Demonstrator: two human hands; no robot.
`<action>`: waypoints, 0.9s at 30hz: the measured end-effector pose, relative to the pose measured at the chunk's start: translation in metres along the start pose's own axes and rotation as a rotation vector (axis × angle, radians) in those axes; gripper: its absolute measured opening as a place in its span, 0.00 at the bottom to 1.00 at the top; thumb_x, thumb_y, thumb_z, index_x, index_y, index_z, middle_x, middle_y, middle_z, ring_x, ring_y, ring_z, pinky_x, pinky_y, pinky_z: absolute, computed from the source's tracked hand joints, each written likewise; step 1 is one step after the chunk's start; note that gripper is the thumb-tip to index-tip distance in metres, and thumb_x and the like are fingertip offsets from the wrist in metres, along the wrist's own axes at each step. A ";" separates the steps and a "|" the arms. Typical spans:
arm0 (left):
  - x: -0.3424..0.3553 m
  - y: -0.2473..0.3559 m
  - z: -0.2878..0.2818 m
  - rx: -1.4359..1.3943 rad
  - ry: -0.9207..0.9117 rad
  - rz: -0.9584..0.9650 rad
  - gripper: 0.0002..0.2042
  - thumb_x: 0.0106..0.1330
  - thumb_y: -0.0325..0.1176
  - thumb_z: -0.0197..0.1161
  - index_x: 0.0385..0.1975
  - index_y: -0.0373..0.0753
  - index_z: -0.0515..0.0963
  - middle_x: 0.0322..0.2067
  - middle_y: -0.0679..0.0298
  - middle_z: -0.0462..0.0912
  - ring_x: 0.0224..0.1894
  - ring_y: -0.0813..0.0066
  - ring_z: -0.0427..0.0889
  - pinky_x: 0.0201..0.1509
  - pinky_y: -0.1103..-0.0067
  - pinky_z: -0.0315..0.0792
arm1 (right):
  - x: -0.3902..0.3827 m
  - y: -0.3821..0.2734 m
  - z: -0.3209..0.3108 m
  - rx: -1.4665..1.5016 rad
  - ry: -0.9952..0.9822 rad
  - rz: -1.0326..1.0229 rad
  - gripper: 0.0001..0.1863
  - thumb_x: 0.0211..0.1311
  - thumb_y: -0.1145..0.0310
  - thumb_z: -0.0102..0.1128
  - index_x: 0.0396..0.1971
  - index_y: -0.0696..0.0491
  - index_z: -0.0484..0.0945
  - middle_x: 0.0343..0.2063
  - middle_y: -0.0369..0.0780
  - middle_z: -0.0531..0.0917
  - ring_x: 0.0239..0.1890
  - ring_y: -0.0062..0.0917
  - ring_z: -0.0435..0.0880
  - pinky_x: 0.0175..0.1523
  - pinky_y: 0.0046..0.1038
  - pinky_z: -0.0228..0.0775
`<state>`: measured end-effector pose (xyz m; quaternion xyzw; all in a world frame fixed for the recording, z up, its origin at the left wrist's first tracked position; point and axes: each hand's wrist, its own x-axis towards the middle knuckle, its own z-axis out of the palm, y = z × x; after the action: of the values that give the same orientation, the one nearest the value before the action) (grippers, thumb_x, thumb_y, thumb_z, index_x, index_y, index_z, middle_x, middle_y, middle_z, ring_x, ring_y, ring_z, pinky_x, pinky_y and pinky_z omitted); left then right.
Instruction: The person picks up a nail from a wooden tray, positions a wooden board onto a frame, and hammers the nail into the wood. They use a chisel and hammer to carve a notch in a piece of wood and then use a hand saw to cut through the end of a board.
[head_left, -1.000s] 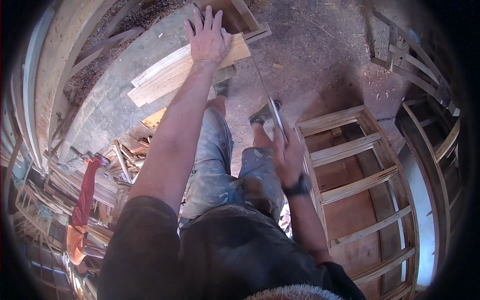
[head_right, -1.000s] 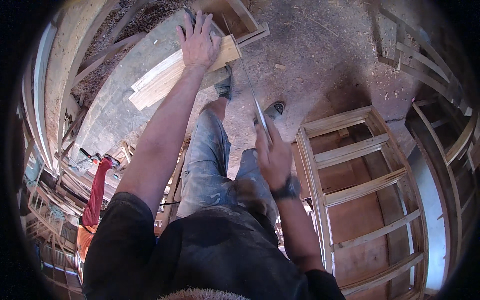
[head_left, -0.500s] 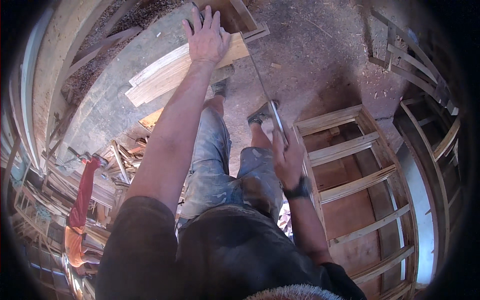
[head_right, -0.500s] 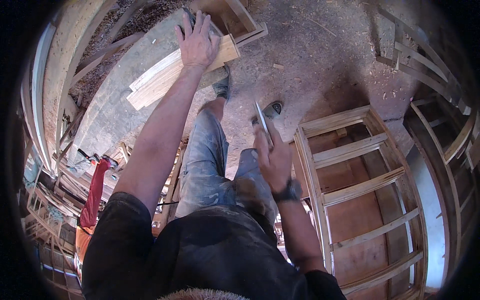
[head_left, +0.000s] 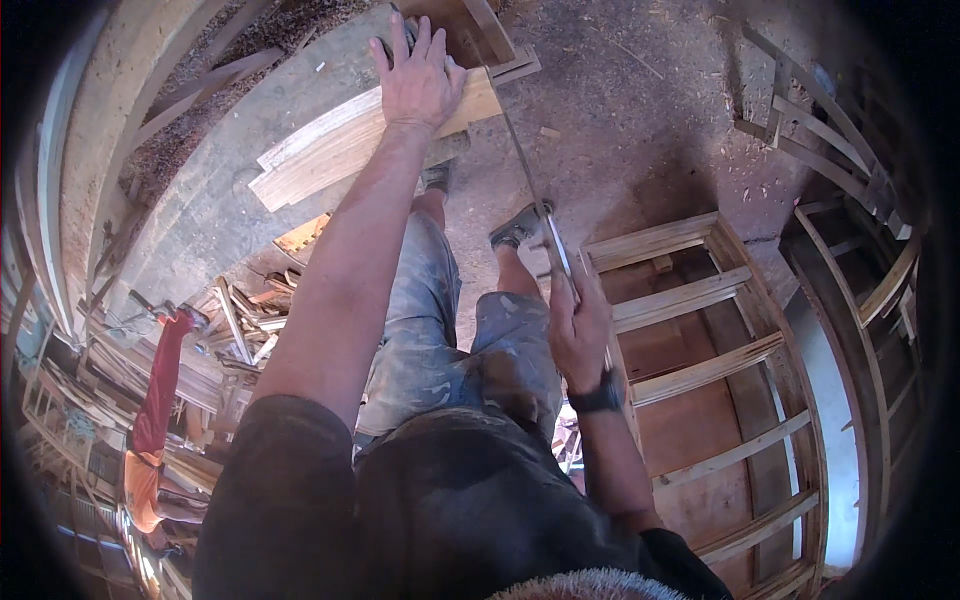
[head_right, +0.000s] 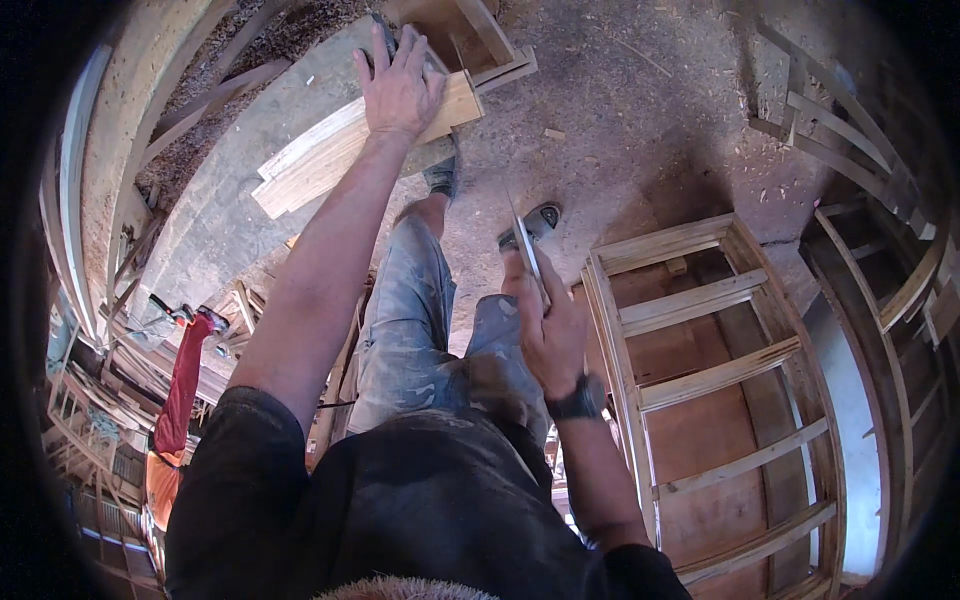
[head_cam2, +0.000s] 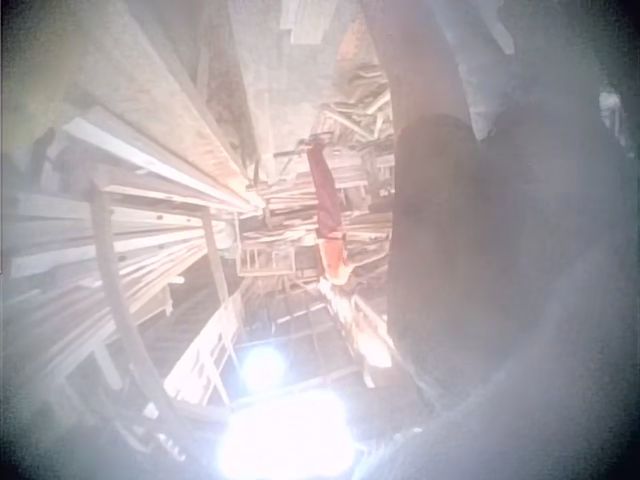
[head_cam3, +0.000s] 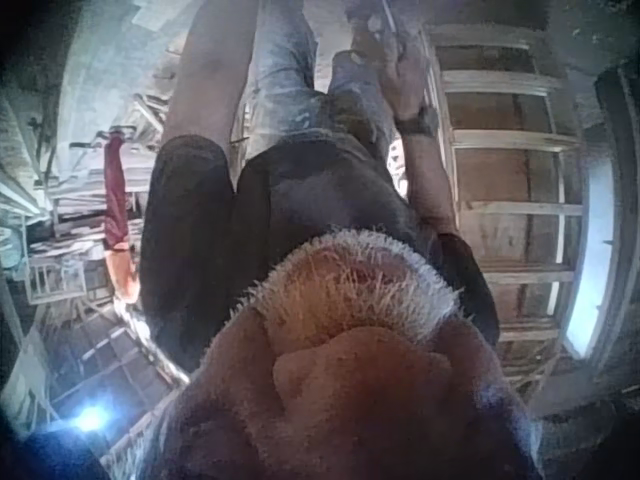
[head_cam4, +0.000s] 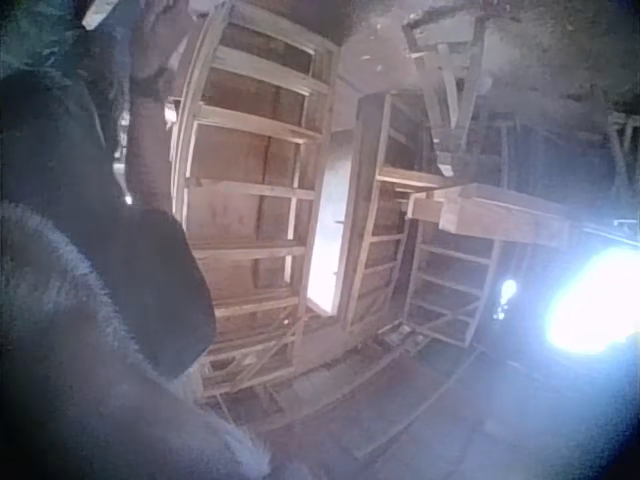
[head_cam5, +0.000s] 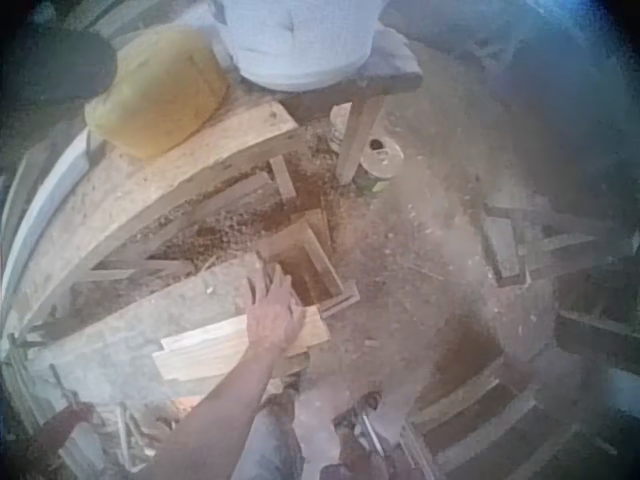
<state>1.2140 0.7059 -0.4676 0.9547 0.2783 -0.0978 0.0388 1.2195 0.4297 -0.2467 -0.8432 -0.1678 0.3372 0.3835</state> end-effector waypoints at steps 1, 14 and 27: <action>-0.001 0.000 -0.001 -0.021 -0.016 -0.003 0.29 0.69 0.47 0.54 0.69 0.46 0.72 0.74 0.64 0.65 0.80 0.50 0.48 0.80 0.43 0.41 | 0.005 0.006 0.003 -0.006 -0.007 -0.001 0.25 0.77 0.60 0.52 0.70 0.47 0.71 0.28 0.53 0.84 0.33 0.44 0.89 0.37 0.39 0.76; -0.001 -0.003 0.005 0.034 0.019 -0.001 0.27 0.69 0.47 0.54 0.67 0.47 0.75 0.74 0.65 0.65 0.80 0.51 0.48 0.80 0.43 0.40 | 0.004 -0.009 0.002 -0.009 -0.019 0.182 0.24 0.75 0.56 0.55 0.62 0.56 0.77 0.32 0.53 0.86 0.36 0.46 0.89 0.40 0.37 0.78; -0.005 0.000 -0.001 0.022 -0.051 0.018 0.24 0.69 0.47 0.55 0.63 0.48 0.79 0.73 0.68 0.68 0.81 0.53 0.47 0.80 0.42 0.38 | 0.041 0.008 0.025 -0.009 -0.080 0.251 0.23 0.76 0.56 0.51 0.60 0.55 0.78 0.31 0.52 0.87 0.36 0.43 0.89 0.39 0.38 0.78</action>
<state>1.2102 0.7037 -0.4652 0.9548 0.2675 -0.1248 0.0364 1.2317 0.4601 -0.2825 -0.8452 -0.0775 0.4150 0.3278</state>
